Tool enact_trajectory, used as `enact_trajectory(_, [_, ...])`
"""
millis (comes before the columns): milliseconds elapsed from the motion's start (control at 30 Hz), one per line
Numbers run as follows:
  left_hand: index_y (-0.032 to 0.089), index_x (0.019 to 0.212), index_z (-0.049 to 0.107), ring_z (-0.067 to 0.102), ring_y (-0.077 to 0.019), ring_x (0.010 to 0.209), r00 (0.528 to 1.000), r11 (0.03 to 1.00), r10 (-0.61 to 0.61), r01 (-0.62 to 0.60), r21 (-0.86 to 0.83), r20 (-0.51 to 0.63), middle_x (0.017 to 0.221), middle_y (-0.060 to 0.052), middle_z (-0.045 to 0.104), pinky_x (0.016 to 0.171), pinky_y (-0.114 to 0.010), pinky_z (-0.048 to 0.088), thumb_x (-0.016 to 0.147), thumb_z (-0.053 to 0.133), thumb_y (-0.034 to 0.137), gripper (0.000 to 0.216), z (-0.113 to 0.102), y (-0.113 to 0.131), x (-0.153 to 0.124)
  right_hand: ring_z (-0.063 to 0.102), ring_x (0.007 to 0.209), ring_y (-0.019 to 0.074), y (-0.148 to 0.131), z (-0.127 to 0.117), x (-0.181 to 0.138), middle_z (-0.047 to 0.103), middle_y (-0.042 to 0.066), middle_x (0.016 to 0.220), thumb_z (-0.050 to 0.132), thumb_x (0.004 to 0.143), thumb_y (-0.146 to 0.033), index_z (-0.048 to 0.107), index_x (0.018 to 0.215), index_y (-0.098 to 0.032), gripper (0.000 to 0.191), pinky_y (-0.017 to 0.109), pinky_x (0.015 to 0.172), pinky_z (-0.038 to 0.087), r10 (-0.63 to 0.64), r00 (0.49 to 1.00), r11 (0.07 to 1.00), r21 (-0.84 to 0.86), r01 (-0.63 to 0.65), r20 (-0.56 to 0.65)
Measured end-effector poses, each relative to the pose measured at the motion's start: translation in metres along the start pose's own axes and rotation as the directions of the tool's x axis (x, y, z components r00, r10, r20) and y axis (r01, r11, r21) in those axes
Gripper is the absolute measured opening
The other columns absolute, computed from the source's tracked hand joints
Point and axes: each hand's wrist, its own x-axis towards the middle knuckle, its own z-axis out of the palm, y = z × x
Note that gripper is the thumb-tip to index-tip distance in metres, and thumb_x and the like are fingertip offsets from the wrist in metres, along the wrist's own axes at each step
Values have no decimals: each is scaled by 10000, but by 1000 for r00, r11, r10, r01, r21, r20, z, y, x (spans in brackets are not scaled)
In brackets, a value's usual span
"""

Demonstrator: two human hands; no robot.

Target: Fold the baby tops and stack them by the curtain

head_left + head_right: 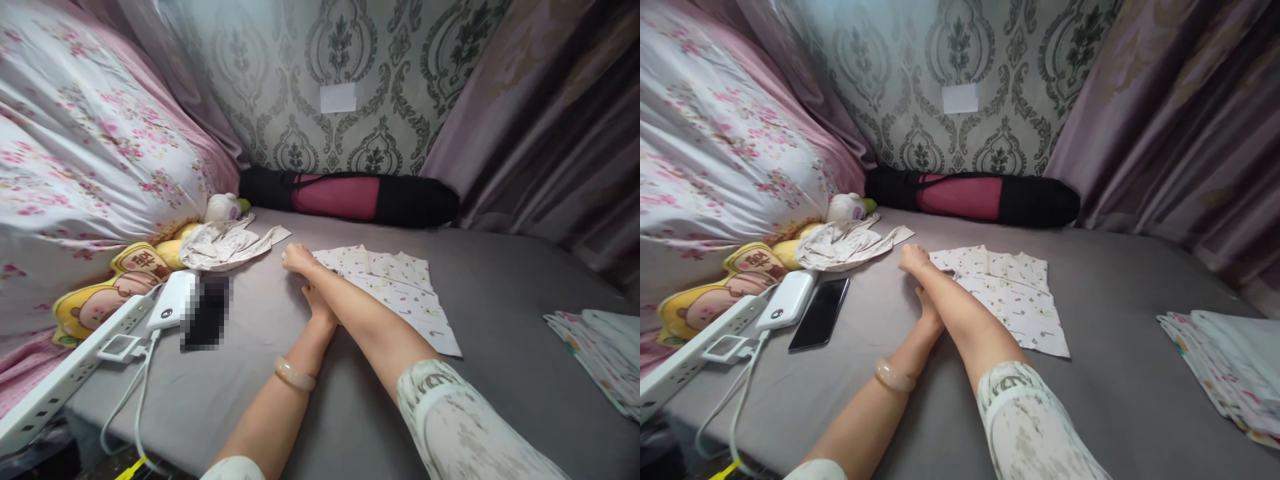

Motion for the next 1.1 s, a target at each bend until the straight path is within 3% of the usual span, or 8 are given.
enact_trajectory(100, [178,1077,604,567,-320,1029,997,998,-52,51,28,51,1037,-129,673,845,-438,410,932,417,266,252,-10,8,-2,689,870,242,25,-14,0,714,103,809,614,794,-222,675,837,-162,96,309,752,538,157,985,902,415,-116,-66])
enact_trajectory(167, [166,1092,586,576,-315,1034,999,999,-46,46,26,19,1046,-134,678,862,-441,399,915,453,288,253,-11,11,-3,657,685,192,47,-29,-4,632,43,599,628,766,-187,640,736,-159,43,273,645,538,309,951,605,778,-170,-32])
enact_trajectory(200, [162,1092,579,582,-311,1034,999,998,-51,51,26,5,1046,-135,682,867,-439,392,918,451,307,260,-10,12,-4,627,620,161,59,-37,-9,593,18,555,618,769,-180,620,722,-159,51,249,604,531,339,940,513,844,-157,-31])
enact_trajectory(367, [162,1040,580,604,-298,1039,998,998,-58,57,36,25,1023,-139,700,877,-427,363,951,397,365,288,-7,12,-5,575,564,100,123,-72,-47,562,-16,571,555,751,-114,545,721,-166,61,195,578,523,468,881,311,947,-84,-76])
enact_trajectory(500, [172,1064,576,619,-283,1025,999,999,-3,1,50,50,998,-124,711,887,-412,348,939,424,341,259,-7,14,-7,559,547,90,169,-78,-81,527,-35,557,518,706,-68,507,703,-181,113,193,581,526,575,814,205,978,-50,-79])
enact_trajectory(667, [183,1084,568,619,-277,1014,998,994,57,-60,86,29,986,-110,715,874,-398,340,923,434,297,238,-5,16,-9,557,547,82,213,-69,-119,576,-32,614,495,689,-45,564,806,-175,188,189,571,518,651,755,152,988,-25,-81])
enact_trajectory(1000, [173,1045,574,638,-270,954,994,974,104,-105,201,12,953,-115,710,828,-374,348,905,444,267,213,-4,22,-15,590,561,105,245,-42,-148,617,-3,649,576,736,-79,667,898,-154,200,178,514,477,721,683,349,914,-208,-119])
enact_trajectory(1100, [173,1054,577,642,-261,962,994,972,100,-105,209,36,965,-115,710,832,-359,362,918,443,299,228,-4,21,-16,620,581,148,248,-40,-145,647,34,703,603,796,-204,672,1027,-138,250,226,513,495,734,666,399,879,-262,-134])
